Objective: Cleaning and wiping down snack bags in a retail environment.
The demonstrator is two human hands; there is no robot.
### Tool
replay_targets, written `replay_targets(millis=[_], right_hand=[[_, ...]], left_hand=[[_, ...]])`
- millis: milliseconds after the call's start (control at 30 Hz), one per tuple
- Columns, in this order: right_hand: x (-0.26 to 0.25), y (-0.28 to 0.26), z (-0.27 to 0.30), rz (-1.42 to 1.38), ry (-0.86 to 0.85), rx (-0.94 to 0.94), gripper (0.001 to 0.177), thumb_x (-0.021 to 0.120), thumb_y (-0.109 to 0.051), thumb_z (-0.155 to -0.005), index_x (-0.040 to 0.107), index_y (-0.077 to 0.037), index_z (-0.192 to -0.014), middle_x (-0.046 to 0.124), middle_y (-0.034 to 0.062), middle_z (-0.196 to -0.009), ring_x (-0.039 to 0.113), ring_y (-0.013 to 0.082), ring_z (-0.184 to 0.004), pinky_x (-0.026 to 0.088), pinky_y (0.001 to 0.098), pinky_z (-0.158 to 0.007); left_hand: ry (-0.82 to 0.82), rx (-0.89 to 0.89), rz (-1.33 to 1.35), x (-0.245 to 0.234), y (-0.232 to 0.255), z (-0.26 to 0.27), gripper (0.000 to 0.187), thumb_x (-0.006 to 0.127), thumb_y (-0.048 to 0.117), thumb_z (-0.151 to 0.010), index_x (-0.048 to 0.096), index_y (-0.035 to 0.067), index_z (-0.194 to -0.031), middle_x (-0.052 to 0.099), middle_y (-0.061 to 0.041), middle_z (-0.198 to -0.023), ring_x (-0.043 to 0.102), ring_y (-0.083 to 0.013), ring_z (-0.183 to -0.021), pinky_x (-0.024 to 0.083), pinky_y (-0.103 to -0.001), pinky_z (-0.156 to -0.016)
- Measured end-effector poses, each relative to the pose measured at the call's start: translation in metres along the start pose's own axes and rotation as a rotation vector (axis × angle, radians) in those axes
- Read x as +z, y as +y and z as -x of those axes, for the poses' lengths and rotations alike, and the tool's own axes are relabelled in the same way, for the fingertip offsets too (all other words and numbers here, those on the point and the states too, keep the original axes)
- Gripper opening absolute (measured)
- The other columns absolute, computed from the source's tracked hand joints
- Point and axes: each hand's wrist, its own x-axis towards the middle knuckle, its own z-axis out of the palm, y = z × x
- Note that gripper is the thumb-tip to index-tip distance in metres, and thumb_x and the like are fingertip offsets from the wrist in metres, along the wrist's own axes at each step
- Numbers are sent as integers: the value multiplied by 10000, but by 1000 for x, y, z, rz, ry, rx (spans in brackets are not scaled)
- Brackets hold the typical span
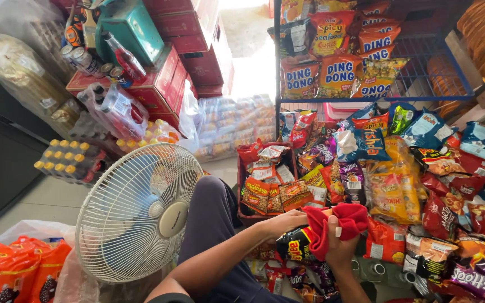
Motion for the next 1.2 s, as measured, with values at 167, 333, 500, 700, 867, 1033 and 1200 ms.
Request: replay_targets(millis=[167,333,500,700,867,1033,1200], right_hand=[[2,-4,-8,-106,10,64,234,716,-238,-1009,601,-46,-1077,669,22,-989,645,110,-862,524,279,-769],[-26,7,-39,97,154,157,283,654,-322,-1077,659,-40,-1107,681,49,-986,635,127,-812,516,299,-694],[-34,8,-50,-722,117,320,384,579,-356,-1075,571,-79,-1341,640,50,-1283,644,162,-1179,525,343,-1043],[-3,36,-7,-15,32,-22,485,527,-284,-1123,413,4,-1496,507,110,-1456,506,205,-1311,404,377,-1101],[-24,21,-32,-194,3,246,496,545,-338,-1089,476,-5,-1448,606,97,-1306,604,187,-1138,507,340,-948],[-7,-8,-24,-256,29,205,503,526,-400,-1088,484,-29,-1426,604,98,-1304,606,171,-1129,515,322,-938],[-5,-22,-34,-185,-14,-8,450,426,-467,-1093,486,-84,-1321,585,119,-1340,626,182,-1159,530,367,-1008]], left_hand=[[-93,244,-456,1,-2,24,398,598,328,-1088,659,-1,-1304,717,-28,-1170,683,-85,-1027,549,-271,-930],[-20,-92,-101,32,27,61,402,610,334,-1091,683,-15,-1279,720,-43,-1144,682,-82,-997,541,-262,-914],[458,505,-500,45,70,38,467,595,411,-1047,635,45,-1334,692,-126,-1196,651,-206,-1094,521,-372,-946],[722,707,-1147,95,79,-3,457,472,443,-1074,564,168,-1427,563,-221,-1326,607,-409,-1197,504,-497,-930],[606,592,-1257,109,80,8,455,459,465,-1054,579,200,-1404,569,-218,-1226,632,-440,-1079,519,-536,-836],[559,521,-1272,111,91,27,478,475,483,-1028,598,182,-1378,579,-208,-1127,651,-432,-994,532,-544,-793],[568,571,-1161,93,79,33,439,495,457,-1055,648,153,-1332,620,-185,-1203,655,-385,-1069,527,-488,-868]])
